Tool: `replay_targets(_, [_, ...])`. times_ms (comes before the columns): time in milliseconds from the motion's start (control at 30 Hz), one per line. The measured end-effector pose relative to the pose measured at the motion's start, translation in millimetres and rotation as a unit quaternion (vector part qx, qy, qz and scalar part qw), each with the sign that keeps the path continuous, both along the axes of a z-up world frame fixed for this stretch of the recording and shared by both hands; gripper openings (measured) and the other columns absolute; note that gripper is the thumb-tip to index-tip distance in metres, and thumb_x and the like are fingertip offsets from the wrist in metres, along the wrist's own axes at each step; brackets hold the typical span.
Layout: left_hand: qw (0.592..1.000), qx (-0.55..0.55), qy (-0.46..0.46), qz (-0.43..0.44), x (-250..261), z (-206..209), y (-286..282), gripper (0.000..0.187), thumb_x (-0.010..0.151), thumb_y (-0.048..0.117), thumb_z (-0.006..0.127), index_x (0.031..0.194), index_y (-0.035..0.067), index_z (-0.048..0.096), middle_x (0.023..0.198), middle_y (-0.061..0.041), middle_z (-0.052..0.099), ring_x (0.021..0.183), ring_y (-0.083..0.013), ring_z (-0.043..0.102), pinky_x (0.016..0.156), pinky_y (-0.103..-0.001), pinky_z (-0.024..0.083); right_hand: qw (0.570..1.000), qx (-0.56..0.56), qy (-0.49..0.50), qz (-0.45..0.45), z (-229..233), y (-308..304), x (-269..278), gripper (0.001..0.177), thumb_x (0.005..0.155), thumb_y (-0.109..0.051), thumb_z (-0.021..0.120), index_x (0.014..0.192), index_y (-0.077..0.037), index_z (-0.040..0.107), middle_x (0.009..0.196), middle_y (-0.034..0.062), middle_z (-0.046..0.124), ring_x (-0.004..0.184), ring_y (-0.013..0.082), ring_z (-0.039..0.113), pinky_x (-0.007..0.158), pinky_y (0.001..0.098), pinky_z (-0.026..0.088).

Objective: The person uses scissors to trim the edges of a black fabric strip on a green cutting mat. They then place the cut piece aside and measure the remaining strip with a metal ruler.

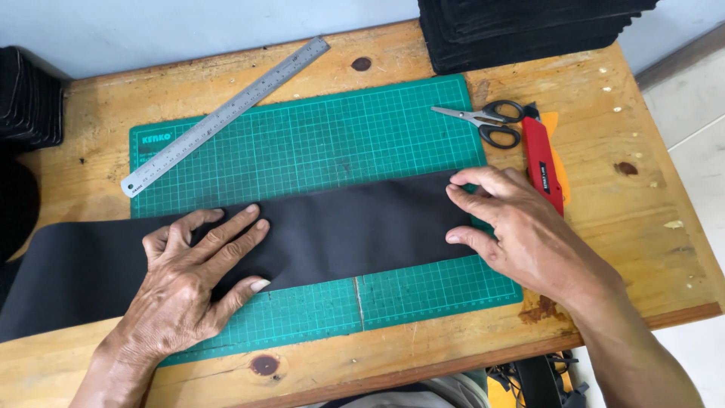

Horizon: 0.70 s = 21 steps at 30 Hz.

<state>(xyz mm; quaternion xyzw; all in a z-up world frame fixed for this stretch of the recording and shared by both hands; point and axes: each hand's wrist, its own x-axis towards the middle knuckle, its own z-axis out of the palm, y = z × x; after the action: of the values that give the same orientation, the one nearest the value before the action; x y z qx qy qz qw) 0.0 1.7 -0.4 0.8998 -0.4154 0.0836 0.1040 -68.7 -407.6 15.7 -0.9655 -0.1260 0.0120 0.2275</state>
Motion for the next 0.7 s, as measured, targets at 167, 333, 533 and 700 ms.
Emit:
replay_targets(167, [1.000,0.000,0.006,-0.002,-0.5,1.4,0.0,0.061,0.095,0.053,0.057,0.149,0.025,0.056,0.159,0.003,0.052,0.133,-0.0304,0.052,0.101,-0.047,0.030,1.000,0.019,-0.006,0.011,-2.0,-5.5,-1.1,0.056,0.084,-0.031,0.078,0.132,-0.005,0.068,0.140,0.0100,0.057,0.126,0.0272,0.057,0.107,0.0426,0.044])
replay_targets(333, [1.000,0.002,0.011,-0.004,0.5,2.6,-0.6,0.062,0.095,0.054,0.058,0.149,0.024,0.056,0.159,0.003,0.052,0.133,-0.0309,0.052,0.101,-0.048,0.031,0.999,0.008,0.039,-0.004,-0.9,-11.5,-2.4,0.062,0.081,-0.033,0.079,0.138,-0.015,0.065,0.147,0.0039,0.053,0.125,0.0228,0.056,0.102,0.0416,0.048])
replay_targets(533, [1.000,0.001,0.009,-0.006,1.2,2.6,-0.7,0.062,0.096,0.055,0.056,0.149,0.022,0.057,0.159,0.001,0.052,0.134,-0.0315,0.052,0.100,-0.048,0.030,0.994,0.021,0.107,-0.018,6.5,-13.2,1.3,0.061,0.081,-0.027,0.078,0.139,-0.015,0.065,0.151,-0.0028,0.051,0.126,0.0142,0.058,0.091,0.0331,0.057])
replay_targets(700, [1.000,-0.006,0.006,-0.014,1.5,0.8,1.7,0.062,0.098,0.055,0.055,0.150,0.022,0.057,0.158,0.000,0.053,0.132,-0.0337,0.054,0.101,-0.049,0.031,0.998,0.016,0.068,0.004,3.7,-13.9,0.6,0.059,0.079,-0.025,0.079,0.136,-0.012,0.067,0.147,0.0006,0.053,0.124,0.0178,0.058,0.090,0.0341,0.056])
